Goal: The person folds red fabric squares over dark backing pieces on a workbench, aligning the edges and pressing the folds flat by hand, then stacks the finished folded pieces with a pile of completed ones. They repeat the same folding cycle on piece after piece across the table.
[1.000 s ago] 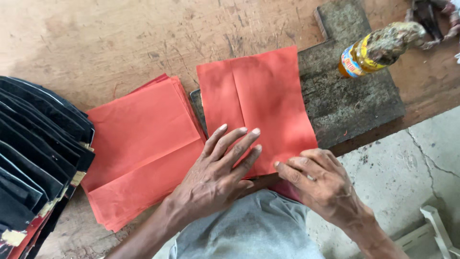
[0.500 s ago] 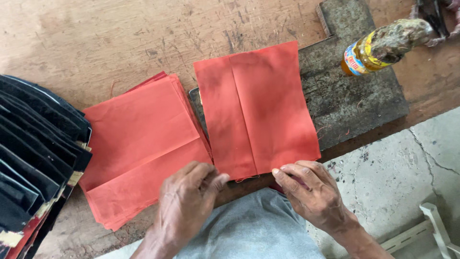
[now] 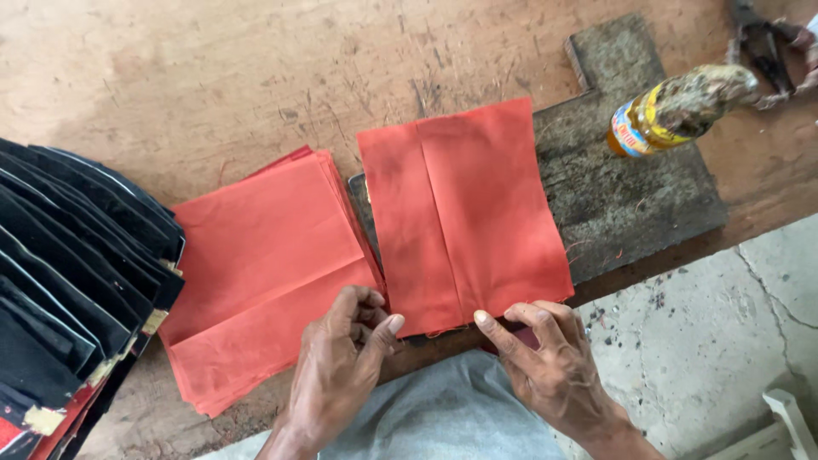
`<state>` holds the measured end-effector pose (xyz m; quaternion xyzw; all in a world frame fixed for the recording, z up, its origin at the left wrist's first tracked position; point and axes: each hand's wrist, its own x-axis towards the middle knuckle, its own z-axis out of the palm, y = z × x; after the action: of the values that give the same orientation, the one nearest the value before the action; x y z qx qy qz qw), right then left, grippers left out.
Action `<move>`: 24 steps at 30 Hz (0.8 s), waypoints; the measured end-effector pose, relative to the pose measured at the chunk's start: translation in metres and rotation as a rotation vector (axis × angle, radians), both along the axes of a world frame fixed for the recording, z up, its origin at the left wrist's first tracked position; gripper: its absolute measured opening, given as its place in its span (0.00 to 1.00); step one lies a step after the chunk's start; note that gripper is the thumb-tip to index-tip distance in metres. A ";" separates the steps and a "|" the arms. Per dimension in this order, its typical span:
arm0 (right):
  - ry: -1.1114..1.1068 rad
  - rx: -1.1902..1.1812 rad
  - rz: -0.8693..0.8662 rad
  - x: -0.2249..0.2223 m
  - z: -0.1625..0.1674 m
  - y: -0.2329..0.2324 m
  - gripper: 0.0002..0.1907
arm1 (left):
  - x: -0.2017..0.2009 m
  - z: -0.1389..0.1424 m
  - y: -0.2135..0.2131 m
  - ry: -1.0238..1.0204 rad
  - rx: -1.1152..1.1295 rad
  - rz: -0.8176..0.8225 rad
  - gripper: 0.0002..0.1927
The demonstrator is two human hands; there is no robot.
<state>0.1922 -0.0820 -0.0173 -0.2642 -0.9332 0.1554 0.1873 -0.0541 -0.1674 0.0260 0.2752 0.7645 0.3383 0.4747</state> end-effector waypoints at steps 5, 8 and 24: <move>0.198 -0.066 -0.061 -0.003 0.021 0.014 0.19 | -0.011 -0.003 0.009 0.211 0.010 -0.043 0.17; 0.195 -0.062 -0.221 -0.008 0.035 0.054 0.18 | -0.017 -0.004 0.028 0.636 0.313 -0.131 0.17; 0.269 -0.373 -0.178 -0.082 0.016 0.201 0.06 | -0.017 -0.014 -0.001 -0.306 -0.032 -0.015 0.21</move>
<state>0.1101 0.1191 -0.0016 -0.3523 -0.8282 0.3418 0.2705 -0.0710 -0.1683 0.0117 0.2184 0.6866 0.3604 0.5925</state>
